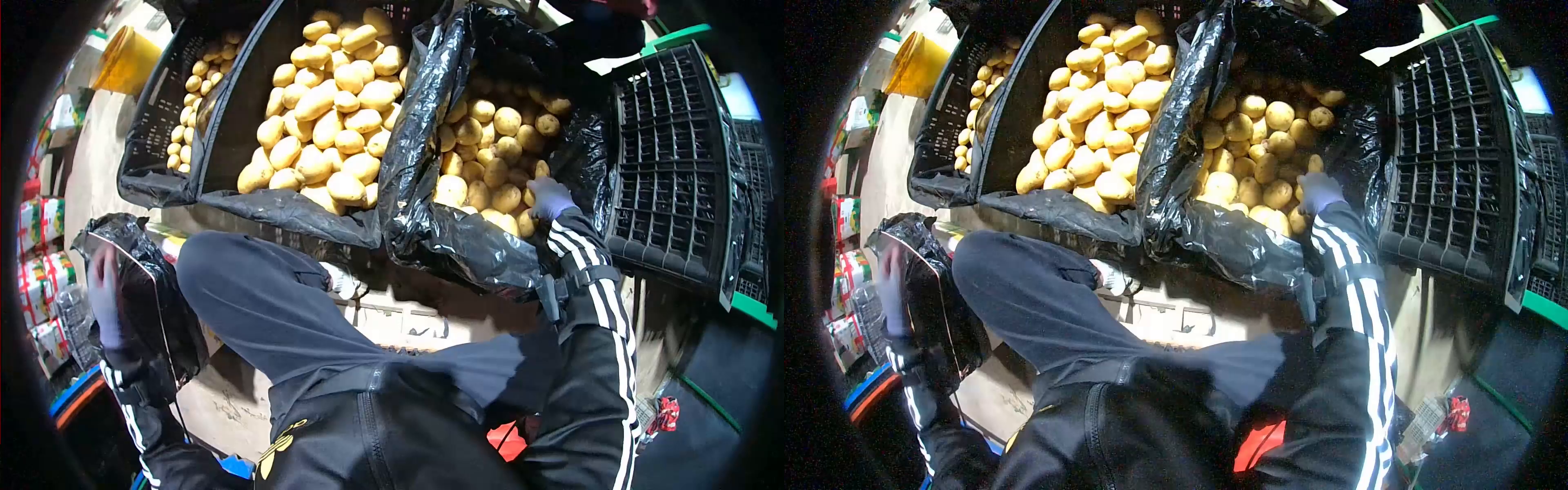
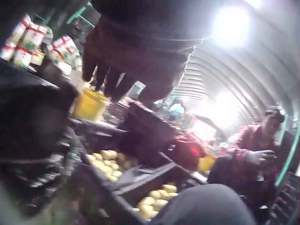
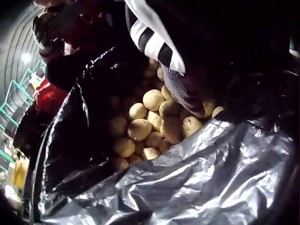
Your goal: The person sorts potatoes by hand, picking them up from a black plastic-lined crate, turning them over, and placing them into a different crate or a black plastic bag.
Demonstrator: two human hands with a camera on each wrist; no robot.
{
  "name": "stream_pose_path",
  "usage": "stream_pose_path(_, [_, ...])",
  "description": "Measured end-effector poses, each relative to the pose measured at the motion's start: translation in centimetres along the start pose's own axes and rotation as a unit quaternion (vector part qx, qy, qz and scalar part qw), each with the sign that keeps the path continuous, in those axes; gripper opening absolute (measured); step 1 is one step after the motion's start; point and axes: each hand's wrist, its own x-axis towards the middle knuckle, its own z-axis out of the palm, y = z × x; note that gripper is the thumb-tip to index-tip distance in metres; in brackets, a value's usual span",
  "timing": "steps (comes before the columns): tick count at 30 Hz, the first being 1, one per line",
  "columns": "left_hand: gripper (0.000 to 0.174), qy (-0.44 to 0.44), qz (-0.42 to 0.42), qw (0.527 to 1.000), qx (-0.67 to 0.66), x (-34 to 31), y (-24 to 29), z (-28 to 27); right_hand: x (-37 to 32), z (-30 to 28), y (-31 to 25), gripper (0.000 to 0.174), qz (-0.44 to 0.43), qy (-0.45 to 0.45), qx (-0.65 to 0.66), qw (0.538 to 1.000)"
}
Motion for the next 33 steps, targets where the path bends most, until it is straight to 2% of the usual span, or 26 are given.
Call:
stream_pose_path(1, [0.030,-0.025,0.071,0.997,-0.030,1.3,7.9,2.0,0.5,0.7,0.1,0.068,-0.016,-0.010,-0.067,0.998])
stream_pose_path(2, [0.029,-0.049,0.111,0.992,-0.029,2.3,12.2,4.0,1.1,2.0,0.5,0.065,-0.011,0.014,-0.075,0.997])
stream_pose_path(3, [0.029,-0.051,0.066,0.979,-0.186,2.2,18.8,6.7,1.4,2.5,0.5,0.065,-0.011,0.009,-0.076,0.997])
stream_pose_path(4, [0.029,-0.081,0.102,0.962,-0.240,2.2,24.3,8.6,1.7,3.0,0.2,0.062,0.012,0.019,-0.081,0.996])
stream_pose_path(5, [0.035,-0.115,0.187,0.960,-0.171,2.6,27.9,10.2,2.1,3.5,-0.1,0.059,0.035,0.029,-0.084,0.995])
stream_pose_path(6, [0.034,-0.145,0.149,0.945,-0.251,3.2,27.4,11.2,2.7,4.4,0.1,0.057,0.022,0.056,-0.088,0.994])
stream_pose_path(7, [0.032,-0.200,0.255,0.921,-0.215,2.2,33.2,14.1,3.1,4.0,0.3,0.057,0.019,0.049,-0.086,0.995])
stream_pose_path(8, [0.029,-0.237,0.257,0.906,-0.238,1.4,35.7,15.9,3.3,3.2,1.1,0.057,0.000,0.041,-0.048,0.998])
stream_pose_path(9, [0.026,-0.262,0.307,0.890,-0.211,1.5,36.5,17.9,3.7,2.4,2.1,0.057,-0.016,0.035,-0.014,0.999])
stream_pose_path(10, [0.023,-0.299,0.323,0.862,-0.251,1.4,36.8,20.1,4.7,3.6,3.3,0.058,-0.034,0.061,-0.025,0.997])
stream_pose_path(11, [0.018,-0.261,0.303,0.862,-0.310,0.8,36.4,23.3,4.8,3.5,3.3,0.058,-0.031,0.055,-0.029,0.998])
stream_pose_path(13, [0.017,-0.292,0.282,0.843,-0.353,0.1,35.3,27.4,4.7,3.3,2.7,0.056,-0.023,0.062,-0.038,0.997])
stream_pose_path(15, [0.018,-0.315,0.297,0.860,-0.269,-1.2,34.2,28.5,4.0,3.0,1.9,0.056,0.005,0.032,-0.052,0.998])
stream_pose_path(17, [0.020,-0.355,0.319,0.830,-0.290,-1.2,33.2,28.3,3.4,0.8,1.7,0.056,0.016,-0.013,0.121,0.992])
stream_pose_path(18, [0.020,-0.339,0.327,0.836,-0.281,-1.0,32.8,28.1,3.9,2.2,2.7,0.058,0.071,-0.053,0.343,0.935])
stream_pose_path(19, [0.021,-0.325,0.329,0.842,-0.277,-1.2,32.4,28.2,3.6,3.5,2.6,0.055,0.046,0.005,0.498,0.866])
stream_pose_path(20, [0.029,-0.345,0.325,0.846,-0.244,-1.1,31.9,28.5,1.1,0.6,-0.2,0.051,0.026,-0.009,0.656,0.754])
stream_pose_path(22, [0.035,-0.326,0.327,0.847,-0.264,-1.7,31.8,28.6,-2.6,-3.3,-3.4,0.045,-0.043,-0.012,0.639,0.768])
stream_pose_path(23, [0.041,-0.313,0.329,0.847,-0.274,-2.0,31.9,28.7,-4.2,-4.3,-5.3,0.043,-0.092,0.012,0.648,0.756])
stream_pose_path(24, [0.055,-0.304,0.383,0.833,-0.258,-2.2,31.9,29.1,-6.0,-6.1,-7.3,0.043,-0.109,0.004,0.671,0.733])
stream_pose_path(25, [0.064,-0.318,0.398,0.815,-0.276,-2.6,32.2,29.0,-7.6,-7.2,-9.3,0.043,-0.125,-0.004,0.694,0.709])
stream_pose_path(27, [0.071,-0.283,0.462,0.774,-0.328,-3.4,33.0,29.0,-9.5,-6.5,-12.7,0.040,-0.133,-0.016,0.838,0.530])
stream_pose_path(28, [0.076,-0.276,0.477,0.755,-0.356,-3.7,33.2,29.4,-9.9,-6.8,-13.6,0.046,-0.085,-0.071,0.871,0.479])
stream_pose_path(31, [0.080,-0.322,0.455,0.736,-0.385,-4.2,33.4,29.4,-12.4,-9.3,-17.7,0.047,-0.042,-0.004,0.884,0.465])
stream_pose_path(32, [0.083,-0.314,0.471,0.733,-0.377,-3.8,33.4,29.3,-12.8,-9.4,-17.2,0.049,-0.064,-0.022,0.863,0.500])
stream_pose_path(33, [0.083,-0.314,0.476,0.730,-0.377,-3.6,33.4,29.0,-13.1,-9.4,-17.1,0.049,-0.065,-0.017,0.864,0.500])
